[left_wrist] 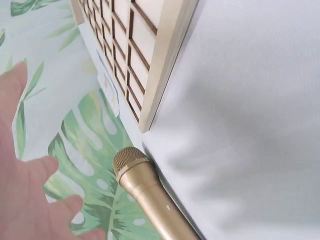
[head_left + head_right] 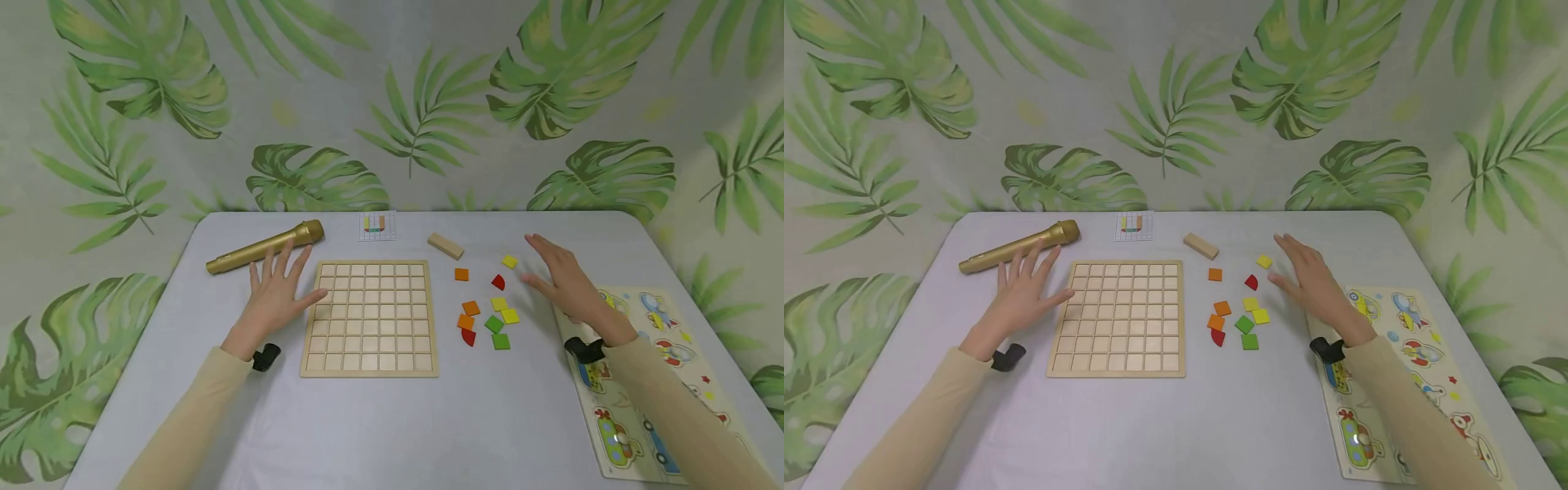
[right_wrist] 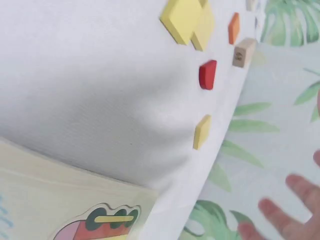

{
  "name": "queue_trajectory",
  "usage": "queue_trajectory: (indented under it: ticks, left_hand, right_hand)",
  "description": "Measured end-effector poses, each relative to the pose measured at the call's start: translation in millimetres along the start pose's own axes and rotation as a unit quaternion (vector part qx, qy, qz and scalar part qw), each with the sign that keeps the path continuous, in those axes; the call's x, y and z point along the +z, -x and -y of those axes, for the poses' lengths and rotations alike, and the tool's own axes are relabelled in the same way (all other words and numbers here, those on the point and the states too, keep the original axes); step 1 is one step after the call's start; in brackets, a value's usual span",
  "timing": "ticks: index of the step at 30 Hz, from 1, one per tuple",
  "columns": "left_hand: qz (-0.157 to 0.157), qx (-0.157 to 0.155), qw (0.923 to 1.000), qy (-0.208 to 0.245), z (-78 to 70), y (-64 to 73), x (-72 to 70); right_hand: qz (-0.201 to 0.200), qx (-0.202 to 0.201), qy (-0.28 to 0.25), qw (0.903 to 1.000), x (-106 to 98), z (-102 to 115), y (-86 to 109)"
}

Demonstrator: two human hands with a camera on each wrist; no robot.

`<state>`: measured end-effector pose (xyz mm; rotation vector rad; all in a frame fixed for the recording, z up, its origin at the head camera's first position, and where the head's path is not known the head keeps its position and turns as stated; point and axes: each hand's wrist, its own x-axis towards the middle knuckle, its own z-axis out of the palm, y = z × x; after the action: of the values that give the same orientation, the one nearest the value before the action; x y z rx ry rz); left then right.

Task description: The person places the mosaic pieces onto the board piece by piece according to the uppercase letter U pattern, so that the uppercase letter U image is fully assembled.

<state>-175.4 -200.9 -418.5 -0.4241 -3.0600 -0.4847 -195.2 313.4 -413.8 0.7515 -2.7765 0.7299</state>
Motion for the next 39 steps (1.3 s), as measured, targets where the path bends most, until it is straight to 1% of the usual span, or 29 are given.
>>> queue_trajectory:
  ticks: [2, 4, 7, 10, 13, 15, 18, 21, 24, 26, 28, 31, 33, 39]
  left_hand:
    - [0.015, 0.011, 0.9995, 0.026, 4.1, 0.1, -1.0]
    - [0.031, 0.026, 0.9975, 0.059, 9.6, -0.4, -1.2]
    - [0.054, 0.048, 0.9897, 0.123, 18.4, -1.5, -0.4]
    - [0.078, 0.063, 0.9771, 0.188, 25.5, -2.2, 2.5]
    - [0.104, 0.063, 0.9662, 0.227, 30.7, -1.9, 8.1]
    - [0.117, 0.064, 0.9628, 0.235, 33.6, -1.6, 12.3]
    - [0.132, 0.065, 0.9601, 0.238, 35.6, -0.8, 17.3]
    - [0.141, 0.074, 0.9625, 0.219, 35.3, 0.5, 20.3]
    - [0.149, 0.084, 0.9656, 0.196, 35.1, 2.7, 22.7]
    - [0.152, 0.089, 0.9664, 0.187, 35.1, 4.3, 23.7]
    - [0.155, 0.091, 0.9668, 0.182, 35.5, 5.6, 24.7]
    - [0.152, 0.098, 0.9672, 0.178, 35.6, 6.7, 25.7]
    - [0.151, 0.101, 0.9674, 0.176, 35.5, 7.2, 26.1]
    - [0.148, 0.102, 0.9678, 0.176, 34.2, 8.7, 26.0]
  right_hand:
    - [0.014, 0.000, -0.055, 0.9984, -4, -2, -4.9]
    - [0.025, 0.012, -0.093, 0.9953, -7, -5, -9.6]
    - [0.040, 0.046, -0.145, 0.9875, -11, -7, -16.3]
    - [0.052, 0.079, -0.201, 0.9750, -12, -14, -22.9]
    - [0.061, 0.113, -0.265, 0.9556, -13, -20, -27.6]
    - [0.067, 0.132, -0.299, 0.9428, -12, -27, -30.4]
    - [0.081, 0.156, -0.329, 0.9278, -11, -37, -35.0]
    - [0.102, 0.174, -0.332, 0.9216, -10, -47, -40.1]
    - [0.125, 0.179, -0.329, 0.9188, -8, -52, -45.6]
    - [0.136, 0.183, -0.330, 0.9159, -6, -55, -48.7]
    - [0.143, 0.191, -0.324, 0.9155, -3, -57, -51.2]
    - [0.143, 0.209, -0.310, 0.9165, 2, -59, -53.3]
    - [0.138, 0.213, -0.308, 0.9169, 5, -60, -53.9]
    - [0.121, 0.202, -0.317, 0.9185, 12, -59, -54.8]
